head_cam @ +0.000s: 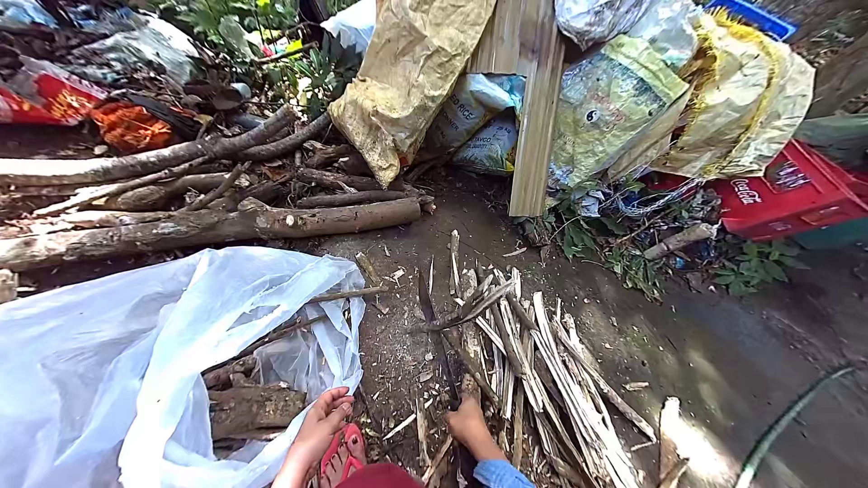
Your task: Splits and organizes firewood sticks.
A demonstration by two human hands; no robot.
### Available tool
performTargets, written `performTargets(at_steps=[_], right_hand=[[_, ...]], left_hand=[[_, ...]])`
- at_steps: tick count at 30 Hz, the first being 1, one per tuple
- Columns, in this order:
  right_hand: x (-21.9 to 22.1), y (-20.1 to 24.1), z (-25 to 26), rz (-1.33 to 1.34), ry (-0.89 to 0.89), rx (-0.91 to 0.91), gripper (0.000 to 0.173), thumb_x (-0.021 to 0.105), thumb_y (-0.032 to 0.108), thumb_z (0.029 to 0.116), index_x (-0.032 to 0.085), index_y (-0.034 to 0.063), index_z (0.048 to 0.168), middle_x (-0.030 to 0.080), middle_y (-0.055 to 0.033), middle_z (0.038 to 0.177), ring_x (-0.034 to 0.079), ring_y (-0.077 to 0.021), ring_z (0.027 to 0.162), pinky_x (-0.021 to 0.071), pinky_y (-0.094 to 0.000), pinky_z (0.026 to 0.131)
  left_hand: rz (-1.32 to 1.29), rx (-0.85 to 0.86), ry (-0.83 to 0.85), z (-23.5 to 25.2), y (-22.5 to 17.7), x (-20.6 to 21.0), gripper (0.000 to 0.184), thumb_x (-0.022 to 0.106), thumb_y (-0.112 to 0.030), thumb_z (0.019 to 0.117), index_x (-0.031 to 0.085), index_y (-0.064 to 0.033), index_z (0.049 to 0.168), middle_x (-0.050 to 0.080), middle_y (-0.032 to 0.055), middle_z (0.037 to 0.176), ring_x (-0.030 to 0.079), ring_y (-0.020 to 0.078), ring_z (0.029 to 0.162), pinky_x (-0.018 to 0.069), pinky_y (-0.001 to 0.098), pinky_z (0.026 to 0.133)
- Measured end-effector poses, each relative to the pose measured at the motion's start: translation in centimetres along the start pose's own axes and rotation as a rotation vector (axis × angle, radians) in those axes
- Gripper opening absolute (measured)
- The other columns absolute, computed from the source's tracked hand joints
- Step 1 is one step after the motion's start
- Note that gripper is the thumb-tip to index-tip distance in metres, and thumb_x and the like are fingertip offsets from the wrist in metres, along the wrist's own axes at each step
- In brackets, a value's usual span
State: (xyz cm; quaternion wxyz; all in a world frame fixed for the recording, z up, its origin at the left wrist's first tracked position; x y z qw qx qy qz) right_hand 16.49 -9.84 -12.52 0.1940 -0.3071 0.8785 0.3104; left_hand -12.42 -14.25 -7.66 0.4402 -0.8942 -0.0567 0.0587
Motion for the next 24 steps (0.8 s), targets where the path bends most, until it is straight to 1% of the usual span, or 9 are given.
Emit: performTargets(at_steps=[2,3,6,9,12,15,18,21,24], right_hand=[[-1.5,0.3,-0.5,0.118,0.0,-0.024,0.038,0.072,0.007,0.0879,0.059,-0.0017,0.122,0.066,-0.0162,0.087,0.065,-0.0254,0.066,0.0559,-0.044,0.065],[-2.4,0.8,-1.2,0.212,0.018,-0.034,0.037,0.071,0.004,0.0885,0.057,-0.0018,0.122,0.062,-0.0133,0.08,0.06,-0.021,0.057,0.0541,-0.0389,0.058],[-4.4,1.9,-4.1,0.417,0.006,-0.108,0.037,0.069,0.001,0.088,0.054,-0.0015,0.121,0.059,-0.0092,0.072,0.056,-0.0157,0.049,0.053,-0.0325,0.051],[-4.6,2.3,-5.7,0.294,-0.106,-0.157,0.04,0.071,0.009,0.0896,0.057,-0.0025,0.125,0.063,-0.0149,0.085,0.063,-0.023,0.063,0.0561,-0.0413,0.063],[-2.2,2.0,-3.7,-0.034,-0.018,-0.005,0.044,0.071,0.015,0.0912,0.06,-0.0024,0.13,0.068,-0.0242,0.112,0.068,-0.0369,0.102,0.0533,-0.0557,0.091],[-0.7,1.7,-0.5,-0.227,0.125,0.087,0.038,0.07,0.019,0.0911,0.062,-0.0033,0.121,0.068,-0.0237,0.112,0.068,-0.0362,0.101,0.0536,-0.0565,0.088],[-0.1,1.3,0.1,-0.243,0.137,0.079,0.039,0.071,0.02,0.0899,0.063,-0.0031,0.12,0.068,-0.0234,0.112,0.069,-0.0359,0.102,0.0539,-0.0568,0.088],[0.1,1.1,0.2,-0.227,0.131,0.085,0.039,0.071,0.022,0.0901,0.063,-0.0035,0.119,0.068,-0.0241,0.116,0.068,-0.0367,0.106,0.0536,-0.0575,0.091],[-0.3,2.4,0.0,-0.235,0.147,0.086,0.037,0.07,0.022,0.0906,0.065,-0.0041,0.116,0.068,-0.0247,0.119,0.067,-0.0379,0.112,0.0528,-0.0591,0.093]], left_hand=[[-0.004,0.003,0.011,0.0,-0.2,0.4,0.034,0.051,0.001,0.1037,0.05,0.0059,0.138,0.062,0.0216,0.129,0.065,0.0249,0.111,0.0533,0.0391,0.092],[-0.002,0.005,0.012,0.0,-0.3,0.5,0.034,0.051,0.001,0.1036,0.05,0.0059,0.138,0.062,0.0213,0.129,0.065,0.0243,0.11,0.0532,0.0386,0.092],[0.002,0.005,0.001,0.1,-0.7,0.4,0.035,0.052,0.001,0.1035,0.05,0.0056,0.138,0.062,0.021,0.128,0.065,0.0231,0.108,0.0533,0.0373,0.091],[0.001,0.002,-0.006,0.4,-0.5,0.2,0.035,0.052,0.001,0.1034,0.05,0.0054,0.138,0.063,0.0208,0.128,0.065,0.0231,0.107,0.0535,0.0373,0.09],[0.006,0.044,0.01,1.0,-1.0,0.7,0.042,0.056,0.001,0.1004,0.047,0.0048,0.141,0.062,0.021,0.129,0.065,0.0228,0.107,0.0537,0.0371,0.09],[0.035,0.211,0.073,2.1,-3.5,2.6,0.073,0.067,-0.004,0.088,0.033,0.0048,0.152,0.053,0.0255,0.142,0.06,0.0299,0.122,0.0517,0.0422,0.1],[0.197,0.374,0.178,4.3,-5.6,4.4,0.107,0.081,-0.015,0.0729,0.02,0.0038,0.159,0.04,0.0269,0.157,0.044,0.0375,0.143,0.0444,0.0501,0.112],[0.531,0.494,0.412,7.4,-6.4,7.6,0.125,0.093,-0.021,0.0636,0.018,0.0036,0.161,0.03,0.0277,0.163,0.032,0.0395,0.151,0.0322,0.0509,0.122],[0.741,0.521,0.548,8.2,-6.5,12.2,0.128,0.097,-0.022,0.0657,0.017,-0.0029,0.164,0.024,0.0247,0.167,0.027,0.0388,0.154,0.0263,0.0536,0.125]])
Point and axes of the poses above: each hand's wrist, its own z-axis towards the middle knuckle, its own x-axis out of the palm, y = z × x, the point moved 2 cm from there along z, towards the middle knuckle
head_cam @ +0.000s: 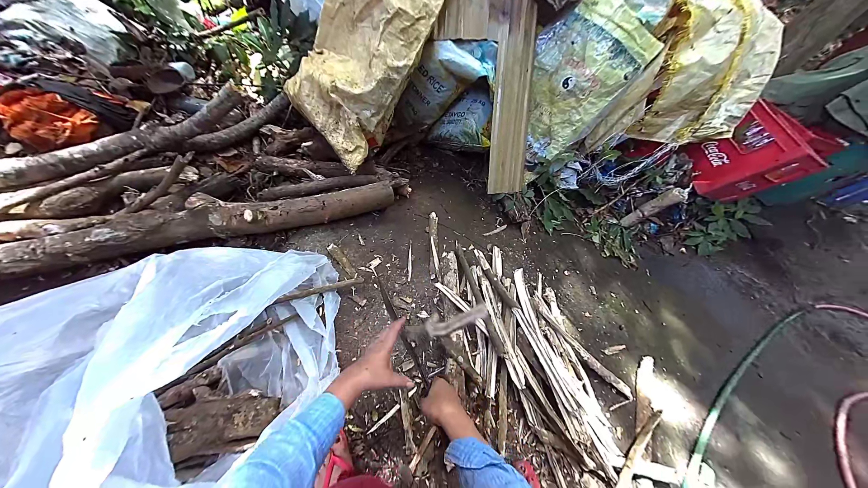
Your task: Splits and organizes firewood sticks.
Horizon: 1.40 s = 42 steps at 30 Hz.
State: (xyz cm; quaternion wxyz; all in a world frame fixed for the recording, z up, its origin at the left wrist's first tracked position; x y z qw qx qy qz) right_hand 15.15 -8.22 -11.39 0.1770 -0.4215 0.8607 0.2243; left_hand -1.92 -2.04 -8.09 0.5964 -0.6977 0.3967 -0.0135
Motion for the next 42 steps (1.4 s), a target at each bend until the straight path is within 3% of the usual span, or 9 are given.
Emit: performTargets(at_steps=[6,13,22,26,29,32,34,37,42], right_hand=[[-0.1,2.4,1.2,0.005,-0.017,-0.016,0.044,0.068,0.019,0.0927,0.059,-0.0022,0.13,0.066,-0.0235,0.128,0.065,-0.0366,0.12,0.0527,-0.0574,0.098],[3.0,2.7,3.9,0.069,-0.037,-0.027,0.049,0.064,0.018,0.0958,0.05,0.0018,0.14,0.068,-0.0222,0.126,0.068,-0.0366,0.118,0.0546,-0.0564,0.096],[3.4,0.2,4.3,0.317,0.046,-0.145,0.051,0.071,0.018,0.0924,0.055,-0.0023,0.137,0.067,-0.0255,0.119,0.067,-0.0388,0.11,0.0521,-0.058,0.096],[2.6,-1.9,3.8,0.579,0.217,-0.129,0.043,0.068,0.006,0.0918,0.051,0.0009,0.131,0.057,-0.0076,0.08,0.055,-0.0156,0.057,0.0515,-0.0343,0.058],[3.3,-3.0,2.5,0.702,0.42,-0.084,0.038,0.065,0.001,0.0929,0.047,0.0061,0.126,0.05,-0.0001,0.068,0.05,-0.0098,0.049,0.0478,-0.0273,0.049],[5.2,-3.2,1.5,0.532,0.375,-0.1,0.04,0.067,0.006,0.0912,0.05,0.0035,0.128,0.056,-0.0056,0.081,0.055,-0.0142,0.058,0.0504,-0.0324,0.056],[5.6,-2.5,0.6,0.357,0.292,-0.124,0.045,0.069,0.014,0.0917,0.055,-0.0025,0.132,0.066,-0.0201,0.107,0.068,-0.0289,0.087,0.0557,-0.0486,0.079],[5.2,-2.1,-0.6,0.211,0.222,-0.138,0.051,0.067,0.017,0.0927,0.054,-0.0042,0.137,0.062,-0.027,0.132,0.062,-0.0403,0.123,0.0499,-0.0608,0.1],[5.6,-3.2,0.0,0.032,0.143,-0.092,0.053,0.06,0.009,0.0962,0.044,0.0046,0.147,0.064,-0.0229,0.134,0.064,-0.0417,0.122,0.0534,-0.0619,0.095]], left_hand=[[-0.178,-0.049,-0.477,6.6,-0.5,-0.8,0.097,0.085,-0.018,0.0828,0.026,0.0129,0.154,0.049,0.0309,0.147,0.05,0.0382,0.138,0.0397,0.046,0.117],[-0.497,-0.184,-0.576,10.4,2.1,-5.1,0.071,0.079,-0.001,0.0869,0.043,0.0064,0.147,0.052,0.0219,0.144,0.064,0.0176,0.103,0.0539,0.03,0.089],[-0.305,0.038,-0.201,11.1,0.7,-0.5,0.035,0.069,-0.002,0.0919,0.061,0.0095,0.124,0.07,0.0133,0.109,0.066,0.0097,0.095,0.0546,0.0268,0.091],[0.076,-0.002,0.023,10.9,-1.6,2.6,0.043,0.066,-0.012,0.1001,0.057,0.0075,0.138,0.065,0.0267,0.128,0.064,0.033,0.121,0.0456,0.0447,0.111],[0.222,-0.097,0.142,10.6,-1.1,4.1,0.047,0.062,-0.015,0.1035,0.051,0.0072,0.143,0.061,0.031,0.133,0.06,0.0405,0.127,0.0423,0.0514,0.113],[0.217,-0.106,0.189,9.2,0.0,4.5,0.048,0.058,-0.016,0.1056,0.047,0.0083,0.145,0.059,0.0316,0.136,0.059,0.0408,0.128,0.0419,0.0515,0.114],[0.121,-0.132,0.177,8.4,0.2,4.1,0.047,0.054,-0.016,0.1072,0.046,0.0043,0.149,0.058,0.0258,0.141,0.058,0.0339,0.131,0.0422,0.046,0.115],[-0.178,-0.155,0.001,7.6,0.6,2.1,0.043,0.043,-0.011,0.1082,0.045,0.0069,0.147,0.058,0.0235,0.142,0.062,0.0273,0.127,0.0476,0.0387,0.111],[-0.546,-0.312,-0.649,6.5,2.7,-0.8,0.034,0.035,-0.016,0.1135,0.049,0.0064,0.135,0.065,0.0071,0.087,0.066,0.0097,0.072,0.0577,0.0268,0.072]])
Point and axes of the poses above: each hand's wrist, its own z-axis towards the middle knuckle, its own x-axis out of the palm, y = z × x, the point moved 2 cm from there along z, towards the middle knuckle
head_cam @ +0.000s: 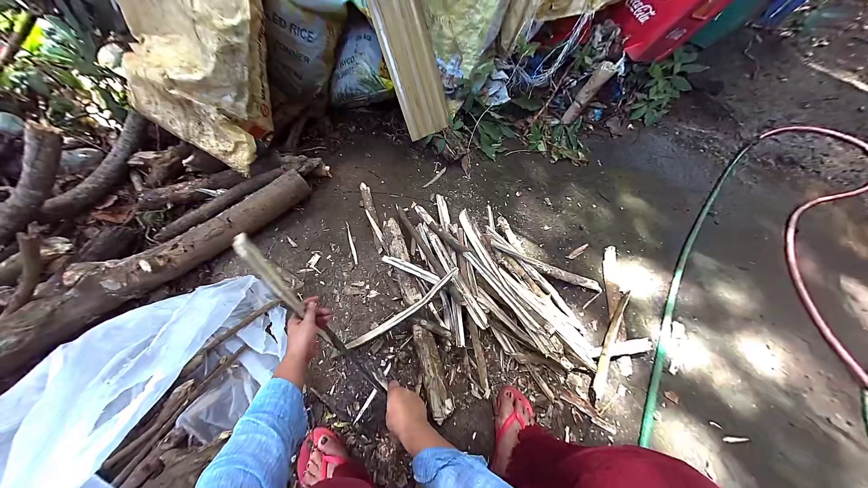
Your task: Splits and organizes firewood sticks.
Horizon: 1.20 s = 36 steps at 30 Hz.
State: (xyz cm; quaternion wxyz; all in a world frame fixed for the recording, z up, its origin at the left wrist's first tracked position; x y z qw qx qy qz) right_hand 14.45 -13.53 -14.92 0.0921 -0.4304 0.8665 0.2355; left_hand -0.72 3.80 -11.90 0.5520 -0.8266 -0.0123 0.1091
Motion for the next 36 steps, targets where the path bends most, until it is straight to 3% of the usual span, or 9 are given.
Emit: performTargets(at_steps=[3,6,10,13,17,19,28,32,36], right_hand=[[0.6,-0.5,0.8,-0.028,-0.036,0.009,0.05,0.053,0.005,0.1004,0.043,0.0066,0.149,0.065,-0.0228,0.133,0.064,-0.0425,0.122,0.054,-0.061,0.094],[0.7,-0.9,1.7,-0.047,-0.049,0.002,0.045,0.047,0.006,0.1035,0.045,0.0063,0.148,0.064,-0.0222,0.134,0.064,-0.0415,0.123,0.0544,-0.0598,0.094],[0.7,-1.0,1.2,-0.005,-0.018,-0.031,0.05,0.057,0.013,0.0991,0.046,0.0043,0.146,0.064,-0.0228,0.134,0.064,-0.0406,0.123,0.0531,-0.0602,0.097],[1.8,-1.1,0.8,0.068,-0.009,-0.033,0.051,0.06,0.021,0.0988,0.048,0.0049,0.145,0.065,-0.022,0.133,0.065,-0.0399,0.122,0.0526,-0.0604,0.097],[2.8,-2.0,1.2,0.105,-0.001,-0.053,0.051,0.063,0.024,0.0977,0.052,0.004,0.143,0.066,-0.0226,0.131,0.065,-0.0404,0.121,0.0523,-0.0612,0.097],[3.1,-2.5,1.8,0.088,-0.002,-0.058,0.051,0.063,0.025,0.0967,0.053,0.0056,0.143,0.067,-0.0215,0.13,0.066,-0.0394,0.12,0.0524,-0.0611,0.097],[4.2,-4.0,2.1,0.175,-0.092,-0.082,0.057,0.063,0.025,0.0978,0.047,0.0027,0.148,0.066,-0.0234,0.131,0.066,-0.0378,0.12,0.0512,-0.0552,0.102],[4.7,-3.7,1.5,0.108,-0.054,-0.112,0.055,0.065,0.027,0.0987,0.05,0.0012,0.145,0.065,-0.0242,0.132,0.065,-0.0391,0.122,0.0503,-0.0563,0.103],[4.8,-3.6,1.7,-0.05,0.022,-0.165,0.051,0.063,0.027,0.0993,0.053,0.0029,0.143,0.065,-0.0228,0.133,0.065,-0.0395,0.122,0.0507,-0.0581,0.101]], left_hand=[[-0.099,0.06,-0.172,-0.5,-0.2,-0.1,0.023,0.038,-0.014,0.1122,0.053,0.0016,0.114,0.042,-0.0074,0.061,0.046,0.0033,0.048,0.0471,0.0209,0.052],[0.097,0.172,0.021,-2.4,-4.4,1.7,0.023,0.037,-0.016,0.1106,0.054,0.0001,0.114,0.038,-0.0079,0.06,0.038,0.0032,0.046,0.0409,0.0215,0.048],[0.74,-0.024,0.42,-2.8,-6.3,6.5,0.041,0.043,-0.025,0.1118,0.052,0.0019,0.141,0.067,0.0218,0.111,0.067,0.0297,0.095,0.0545,0.0468,0.089],[1.089,-0.152,0.653,-2.4,-1.1,9.5,0.051,0.047,-0.032,0.1106,0.047,0.0039,0.147,0.058,0.0313,0.137,0.057,0.0432,0.129,0.0427,0.059,0.11],[1.327,-0.185,0.745,-2.4,5.6,10.6,0.069,0.058,-0.036,0.1048,0.033,-0.0016,0.158,0.046,0.0298,0.152,0.044,0.0452,0.143,0.033,0.0636,0.118],[1.354,-0.17,0.76,-2.6,6.2,10.7,0.066,0.059,-0.035,0.1045,0.035,-0.0022,0.156,0.051,0.03,0.147,0.05,0.0453,0.138,0.0394,0.0626,0.114],[0.737,-0.095,0.497,-3.3,-3.2,13.4,0.058,0.059,-0.029,0.1058,0.041,0.0015,0.151,0.06,0.0303,0.134,0.06,0.042,0.124,0.0455,0.0575,0.108],[0.481,-0.042,0.379,-2.3,-7.2,16.8,0.054,0.057,-0.027,0.1068,0.04,0.0031,0.149,0.062,0.0266,0.123,0.065,0.034,0.107,0.0515,0.0496,0.098],[0.263,-0.056,0.615,-5.1,-8.3,19.4,0.077,0.062,-0.031,0.1042,0.019,0.0005,0.16,0.048,0.0288,0.149,0.054,0.0343,0.135,0.044,0.0486,0.113]])
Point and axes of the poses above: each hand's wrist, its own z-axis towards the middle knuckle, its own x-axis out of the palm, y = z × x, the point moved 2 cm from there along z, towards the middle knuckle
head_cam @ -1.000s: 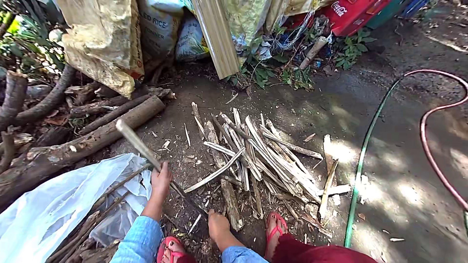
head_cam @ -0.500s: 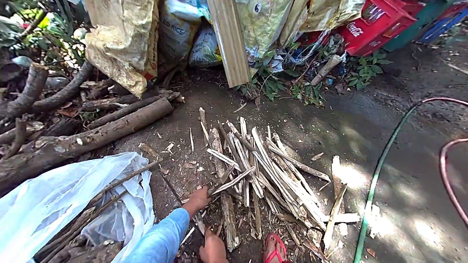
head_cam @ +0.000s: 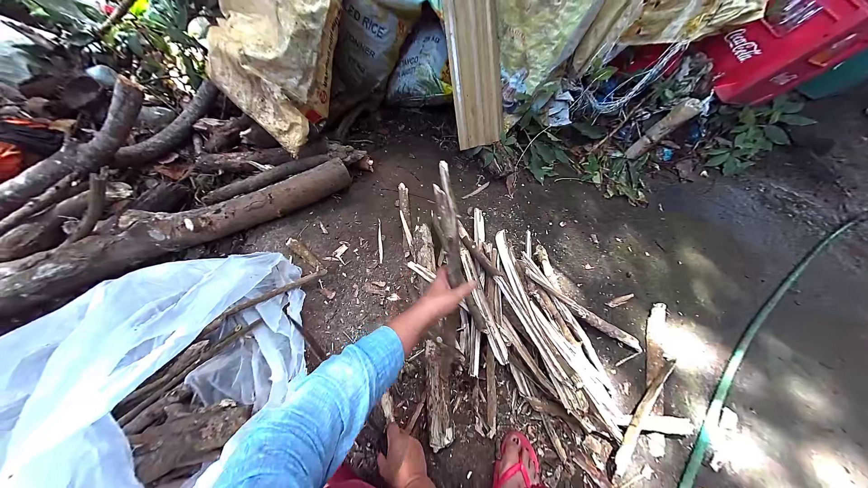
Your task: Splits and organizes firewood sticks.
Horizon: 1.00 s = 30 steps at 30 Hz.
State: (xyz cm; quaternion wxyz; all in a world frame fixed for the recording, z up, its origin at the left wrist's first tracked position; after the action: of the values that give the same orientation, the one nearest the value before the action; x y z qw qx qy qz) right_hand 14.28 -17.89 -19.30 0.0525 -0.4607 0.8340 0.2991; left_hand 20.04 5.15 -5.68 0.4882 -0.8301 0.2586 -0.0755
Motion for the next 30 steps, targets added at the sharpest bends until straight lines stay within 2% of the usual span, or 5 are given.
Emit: performTargets(at_steps=[3,8,16,21,30], right_hand=[[0.4,-0.1,-0.1,-0.053,0.052,-0.017,0.052,0.063,0.027,0.0991,0.052,0.0028,0.143,0.066,-0.0237,0.132,0.065,-0.0412,0.121,0.0511,-0.0596,0.099],[0.9,-0.4,-0.2,-0.027,0.01,-0.011,0.051,0.066,0.027,0.0961,0.058,0.0031,0.14,0.07,-0.0233,0.124,0.068,-0.0414,0.116,0.0521,-0.0611,0.097],[2.2,-1.0,1.7,-0.028,-0.099,-0.016,0.05,0.069,0.03,0.0918,0.063,0.0011,0.133,0.072,-0.0243,0.117,0.069,-0.042,0.111,0.0524,-0.0634,0.094],[1.6,-0.4,1.5,-0.055,-0.096,0.012,0.054,0.068,0.029,0.0935,0.06,-0.0012,0.137,0.07,-0.0266,0.121,0.067,-0.0432,0.115,0.0503,-0.0635,0.098],[0.4,1.1,2.4,0.033,-0.183,-0.021,0.05,0.072,0.021,0.0887,0.062,-0.005,0.13,0.072,-0.0273,0.108,0.07,-0.0429,0.105,0.0528,-0.0624,0.092]], left_hand=[[-0.037,-0.084,-0.179,-0.4,3.0,0.2,0.098,0.068,-0.04,0.0992,0.006,-0.0006,0.164,0.017,0.0322,0.166,0.026,0.042,0.154,0.0276,0.0532,0.124],[-0.165,-0.353,-0.593,1.4,12.4,-4.3,0.102,0.075,-0.035,0.0955,0.007,0.0029,0.161,0.026,0.0352,0.161,0.036,0.0449,0.148,0.0371,0.0545,0.118],[-0.149,-0.25,-0.231,2.9,10.2,-2.6,0.046,0.045,-0.026,0.1115,0.049,0.005,0.144,0.053,0.0307,0.143,0.056,0.0422,0.131,0.0459,0.0566,0.109],[-0.242,0.079,0.074,0.4,4.1,-1.3,0.07,0.052,-0.024,0.1092,0.015,-0.0028,0.164,0.04,0.0319,0.157,0.045,0.044,0.142,0.0383,0.0565,0.116],[0.81,-0.463,-0.179,-11.6,16.1,-30.1,0.037,0.05,-0.017,0.1071,0.06,0.0088,0.131,0.06,0.0331,0.134,0.055,0.049,0.131,0.041,0.0675,0.108]])
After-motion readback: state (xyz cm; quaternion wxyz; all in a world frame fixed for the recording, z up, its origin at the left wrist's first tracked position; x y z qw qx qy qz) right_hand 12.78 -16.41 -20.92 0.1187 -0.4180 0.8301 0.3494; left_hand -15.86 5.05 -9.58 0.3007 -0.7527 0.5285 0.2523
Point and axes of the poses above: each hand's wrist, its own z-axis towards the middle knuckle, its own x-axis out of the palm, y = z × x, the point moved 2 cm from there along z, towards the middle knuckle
